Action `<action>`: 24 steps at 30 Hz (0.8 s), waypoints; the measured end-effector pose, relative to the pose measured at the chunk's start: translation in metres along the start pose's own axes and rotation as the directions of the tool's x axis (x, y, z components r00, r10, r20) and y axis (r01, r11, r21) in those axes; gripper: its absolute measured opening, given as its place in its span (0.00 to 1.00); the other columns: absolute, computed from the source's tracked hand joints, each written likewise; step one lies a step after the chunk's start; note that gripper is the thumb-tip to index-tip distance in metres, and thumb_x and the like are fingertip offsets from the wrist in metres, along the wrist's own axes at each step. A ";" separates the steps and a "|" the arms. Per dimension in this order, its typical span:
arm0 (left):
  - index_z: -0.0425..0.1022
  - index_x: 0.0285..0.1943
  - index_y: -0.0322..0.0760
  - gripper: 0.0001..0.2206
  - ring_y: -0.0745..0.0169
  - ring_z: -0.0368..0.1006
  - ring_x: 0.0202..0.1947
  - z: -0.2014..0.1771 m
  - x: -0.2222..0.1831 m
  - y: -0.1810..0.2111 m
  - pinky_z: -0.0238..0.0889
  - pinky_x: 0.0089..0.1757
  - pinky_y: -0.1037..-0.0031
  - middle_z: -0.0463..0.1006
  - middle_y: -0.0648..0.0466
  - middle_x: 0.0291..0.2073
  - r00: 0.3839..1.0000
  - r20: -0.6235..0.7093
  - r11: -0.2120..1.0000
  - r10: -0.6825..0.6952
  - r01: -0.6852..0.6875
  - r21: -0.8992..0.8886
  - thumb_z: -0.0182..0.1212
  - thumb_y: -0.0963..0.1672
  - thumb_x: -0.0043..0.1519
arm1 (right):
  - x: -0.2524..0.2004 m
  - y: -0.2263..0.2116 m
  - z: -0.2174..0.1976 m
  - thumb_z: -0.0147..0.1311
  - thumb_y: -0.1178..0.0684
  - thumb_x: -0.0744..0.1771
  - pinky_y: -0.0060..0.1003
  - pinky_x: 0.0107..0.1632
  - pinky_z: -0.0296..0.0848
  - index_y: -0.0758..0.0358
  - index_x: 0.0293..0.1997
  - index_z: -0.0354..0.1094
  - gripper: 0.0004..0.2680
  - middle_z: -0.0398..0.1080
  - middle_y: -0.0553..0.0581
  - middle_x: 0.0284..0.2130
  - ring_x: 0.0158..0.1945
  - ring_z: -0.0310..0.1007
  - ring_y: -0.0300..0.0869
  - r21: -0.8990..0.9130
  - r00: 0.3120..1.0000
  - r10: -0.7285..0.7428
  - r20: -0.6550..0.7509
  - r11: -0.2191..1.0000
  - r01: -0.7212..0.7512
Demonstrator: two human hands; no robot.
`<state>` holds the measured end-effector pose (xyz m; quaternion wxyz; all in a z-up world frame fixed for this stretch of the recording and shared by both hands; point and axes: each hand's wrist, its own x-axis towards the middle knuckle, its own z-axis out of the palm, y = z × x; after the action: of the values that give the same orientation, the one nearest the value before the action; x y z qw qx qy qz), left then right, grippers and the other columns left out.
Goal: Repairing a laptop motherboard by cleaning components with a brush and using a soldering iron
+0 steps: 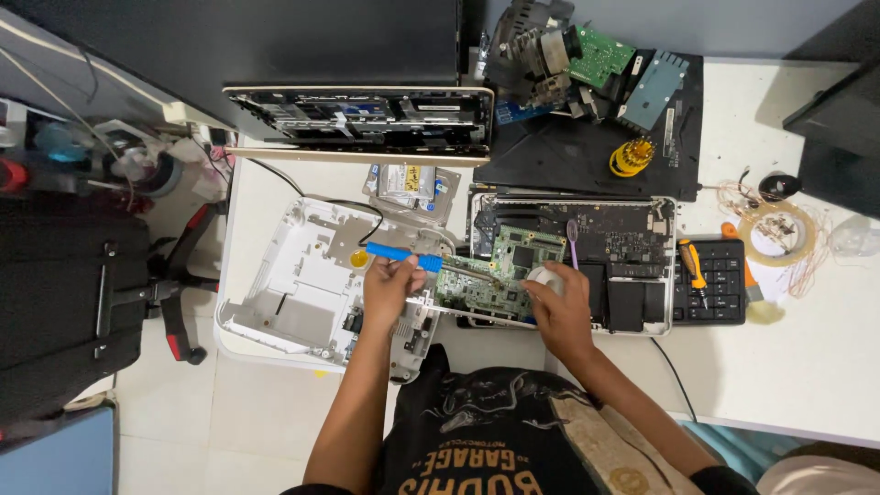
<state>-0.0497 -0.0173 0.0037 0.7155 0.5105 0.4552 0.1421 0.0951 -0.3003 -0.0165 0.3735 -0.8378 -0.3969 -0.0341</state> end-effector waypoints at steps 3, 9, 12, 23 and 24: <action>0.68 0.55 0.28 0.15 0.57 0.83 0.36 0.001 -0.002 0.003 0.80 0.40 0.69 0.81 0.46 0.38 1.000 -0.015 1.000 0.002 -0.002 -0.020 0.64 0.43 0.65 | -0.002 -0.002 0.000 0.58 0.58 0.68 0.57 0.63 0.62 0.44 0.51 0.76 0.10 0.63 0.58 0.59 0.64 0.63 0.60 0.044 0.999 0.034 -0.013 0.998 -0.033; 0.69 0.55 0.30 0.14 0.57 0.83 0.35 -0.001 -0.001 0.001 0.81 0.39 0.69 0.82 0.47 0.37 1.000 -0.028 0.999 0.004 -0.006 -0.050 0.64 0.43 0.65 | 0.000 -0.008 -0.004 0.58 0.58 0.68 0.55 0.63 0.63 0.43 0.51 0.76 0.10 0.63 0.57 0.59 0.62 0.64 0.58 0.060 0.997 0.064 -0.044 0.996 -0.062; 0.69 0.55 0.30 0.15 0.58 0.83 0.36 -0.001 -0.004 0.005 0.80 0.41 0.69 0.81 0.47 0.38 1.000 -0.024 0.999 0.009 -0.010 -0.050 0.64 0.44 0.65 | 0.000 -0.007 -0.003 0.59 0.59 0.67 0.56 0.62 0.64 0.43 0.50 0.76 0.10 0.64 0.58 0.58 0.62 0.64 0.59 0.020 0.998 0.059 -0.028 0.998 -0.058; 0.69 0.54 0.30 0.14 0.56 0.83 0.36 0.000 -0.001 0.004 0.80 0.40 0.69 0.81 0.47 0.36 0.999 0.028 1.000 0.018 -0.017 -0.006 0.64 0.44 0.65 | 0.001 -0.010 -0.005 0.58 0.59 0.68 0.56 0.62 0.66 0.43 0.49 0.76 0.10 0.64 0.58 0.57 0.61 0.65 0.59 -0.004 0.998 0.057 0.003 0.998 -0.057; 0.69 0.54 0.29 0.15 0.55 0.83 0.36 0.000 -0.003 0.003 0.80 0.40 0.68 0.81 0.46 0.36 0.999 0.036 1.000 0.015 -0.015 0.001 0.64 0.44 0.65 | -0.002 -0.010 -0.005 0.59 0.59 0.67 0.57 0.61 0.67 0.43 0.49 0.75 0.10 0.64 0.59 0.57 0.61 0.65 0.61 -0.021 0.998 0.064 0.010 0.998 -0.064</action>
<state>-0.0507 -0.0178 0.0074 0.7222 0.5167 0.4387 0.1380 0.0882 -0.3004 -0.0072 0.3636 -0.8539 -0.3717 -0.0216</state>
